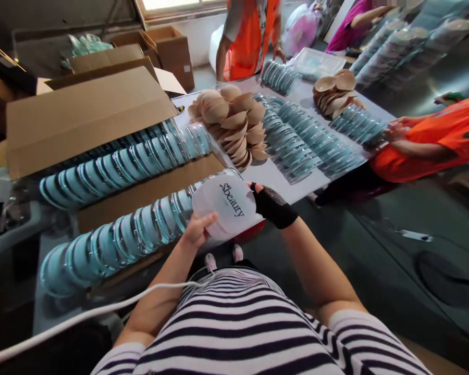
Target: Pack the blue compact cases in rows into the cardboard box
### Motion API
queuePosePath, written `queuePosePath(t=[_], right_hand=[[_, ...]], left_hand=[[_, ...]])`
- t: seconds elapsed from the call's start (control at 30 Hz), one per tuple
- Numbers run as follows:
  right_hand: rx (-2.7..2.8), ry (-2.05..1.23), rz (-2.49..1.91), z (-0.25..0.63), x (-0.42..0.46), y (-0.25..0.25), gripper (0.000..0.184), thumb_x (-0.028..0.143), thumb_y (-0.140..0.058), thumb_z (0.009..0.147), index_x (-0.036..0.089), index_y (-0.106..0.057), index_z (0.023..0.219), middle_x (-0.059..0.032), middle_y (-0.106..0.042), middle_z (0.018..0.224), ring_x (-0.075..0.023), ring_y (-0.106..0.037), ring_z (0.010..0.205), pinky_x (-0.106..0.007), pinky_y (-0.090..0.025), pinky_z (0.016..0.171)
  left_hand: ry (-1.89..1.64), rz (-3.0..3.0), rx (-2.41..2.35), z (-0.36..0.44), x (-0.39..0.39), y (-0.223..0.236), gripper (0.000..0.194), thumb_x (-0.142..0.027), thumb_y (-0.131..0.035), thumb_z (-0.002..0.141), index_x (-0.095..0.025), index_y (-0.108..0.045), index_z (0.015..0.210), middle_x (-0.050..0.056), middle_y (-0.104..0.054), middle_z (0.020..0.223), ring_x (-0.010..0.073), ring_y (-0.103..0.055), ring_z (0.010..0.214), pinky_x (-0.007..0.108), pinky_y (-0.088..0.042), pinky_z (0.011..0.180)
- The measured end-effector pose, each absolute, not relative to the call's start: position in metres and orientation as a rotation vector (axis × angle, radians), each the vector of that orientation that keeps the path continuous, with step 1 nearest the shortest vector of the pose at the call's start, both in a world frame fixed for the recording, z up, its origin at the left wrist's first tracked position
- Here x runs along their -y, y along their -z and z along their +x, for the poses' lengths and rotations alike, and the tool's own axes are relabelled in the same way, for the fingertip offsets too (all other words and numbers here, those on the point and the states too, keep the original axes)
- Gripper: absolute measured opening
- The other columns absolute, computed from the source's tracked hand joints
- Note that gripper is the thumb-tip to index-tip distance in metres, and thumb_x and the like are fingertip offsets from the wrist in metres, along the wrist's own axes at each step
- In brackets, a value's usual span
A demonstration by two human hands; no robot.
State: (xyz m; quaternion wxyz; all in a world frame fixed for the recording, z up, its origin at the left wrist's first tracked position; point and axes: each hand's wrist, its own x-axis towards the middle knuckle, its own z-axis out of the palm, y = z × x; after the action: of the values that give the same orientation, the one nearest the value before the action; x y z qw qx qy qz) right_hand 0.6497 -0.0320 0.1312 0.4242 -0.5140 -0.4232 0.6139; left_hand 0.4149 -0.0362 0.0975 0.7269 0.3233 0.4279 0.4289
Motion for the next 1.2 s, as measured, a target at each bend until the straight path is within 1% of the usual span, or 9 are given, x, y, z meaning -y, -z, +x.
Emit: queuePosePath(t=[0.1,0.23,0.3,0.43,0.53,0.67,0.83,0.97,1.2], right_hand=[[1.259,-1.309,-1.314,0.641,0.038,-0.133,0.067,0.056,-0.041,0.094,0.019,-0.040,0.149,-0.0135,-0.066,0.125,-0.0256,-0.065,0.112,-0.046,-0.054,0.094],[1.670,-0.535,-1.448,0.605,0.069,-0.127,0.058,0.041,-0.057,0.089,0.019,-0.051,0.142,-0.0125,-0.040,0.155,-0.0283,-0.034,0.146,-0.051,-0.031,0.119],[1.768,-0.413,-1.375,0.585,0.076,-0.116,0.047,0.034,-0.052,0.092,0.020,-0.057,0.137,-0.0115,-0.049,0.149,-0.0257,-0.044,0.140,-0.047,-0.039,0.116],[1.413,-0.313,-1.504,0.592,0.061,-0.091,0.044,0.036,-0.044,0.093,0.016,-0.062,0.128,-0.0120,-0.073,0.112,-0.0229,-0.070,0.100,-0.037,-0.059,0.088],[1.053,-0.057,-1.745,0.644,0.059,-0.091,0.045,0.047,-0.051,0.089,0.013,-0.068,0.115,-0.0136,-0.075,0.099,-0.0249,-0.071,0.090,-0.036,-0.059,0.078],[1.377,-0.022,-1.971,0.688,0.089,-0.098,0.044,0.051,-0.052,0.088,0.014,-0.075,0.091,-0.0128,-0.075,0.081,-0.0244,-0.070,0.072,-0.032,-0.054,0.066],[1.807,-0.206,-2.220,0.661,0.081,-0.089,0.039,0.039,-0.038,0.099,0.019,-0.071,0.104,-0.0102,-0.076,0.098,-0.0201,-0.072,0.087,-0.024,-0.047,0.069],[2.003,-0.377,-2.342,0.638,0.027,-0.087,0.042,0.047,-0.034,0.102,0.021,-0.057,0.125,-0.0096,-0.075,0.097,-0.0221,-0.071,0.086,-0.026,-0.044,0.068],[1.999,-0.398,-2.323,0.638,0.009,-0.088,0.036,0.038,-0.029,0.103,0.022,-0.056,0.119,-0.0076,-0.074,0.097,-0.0208,-0.071,0.086,-0.025,-0.040,0.067]], left_hand=[[-1.071,0.769,-1.027,0.413,0.025,-0.093,0.076,-0.040,-0.091,0.051,-0.014,-0.067,0.118,0.012,-0.075,0.106,0.0357,-0.066,0.110,0.051,-0.051,0.101],[-1.163,0.757,-1.080,0.414,0.022,-0.085,0.061,-0.036,-0.090,0.053,-0.015,-0.070,0.106,0.010,-0.075,0.105,0.0317,-0.069,0.102,0.047,-0.055,0.094],[-1.181,0.716,-1.047,0.417,0.023,-0.081,0.055,-0.033,-0.089,0.053,-0.016,-0.071,0.102,0.008,-0.075,0.101,0.0283,-0.070,0.097,0.043,-0.057,0.090],[-1.200,0.642,-1.009,0.420,0.025,-0.083,0.053,-0.025,-0.092,0.047,-0.017,-0.072,0.096,0.006,-0.076,0.093,0.0223,-0.071,0.086,0.034,-0.058,0.083],[-1.291,0.554,-0.994,0.420,0.010,-0.097,0.057,-0.016,-0.089,0.054,-0.022,-0.071,0.108,0.004,-0.076,0.103,0.0217,-0.071,0.094,0.032,-0.058,0.085],[-1.409,0.388,-0.880,0.440,-0.039,-0.120,0.045,-0.013,-0.074,0.074,-0.022,-0.067,0.117,0.005,-0.075,0.110,0.0203,-0.070,0.103,0.034,-0.057,0.091],[-1.348,0.297,-0.795,0.480,-0.085,-0.119,0.035,-0.009,-0.062,0.084,-0.019,-0.066,0.118,0.006,-0.074,0.112,0.0190,-0.069,0.106,0.035,-0.054,0.098],[-1.339,0.278,-0.862,0.489,-0.087,-0.107,0.038,-0.005,-0.063,0.084,-0.019,-0.066,0.119,0.006,-0.074,0.111,0.0171,-0.071,0.101,0.032,-0.055,0.096],[-1.346,0.252,-0.839,0.485,-0.087,-0.103,0.043,-0.005,-0.062,0.085,-0.019,-0.064,0.125,0.005,-0.075,0.110,0.0153,-0.072,0.094,0.031,-0.057,0.093]])
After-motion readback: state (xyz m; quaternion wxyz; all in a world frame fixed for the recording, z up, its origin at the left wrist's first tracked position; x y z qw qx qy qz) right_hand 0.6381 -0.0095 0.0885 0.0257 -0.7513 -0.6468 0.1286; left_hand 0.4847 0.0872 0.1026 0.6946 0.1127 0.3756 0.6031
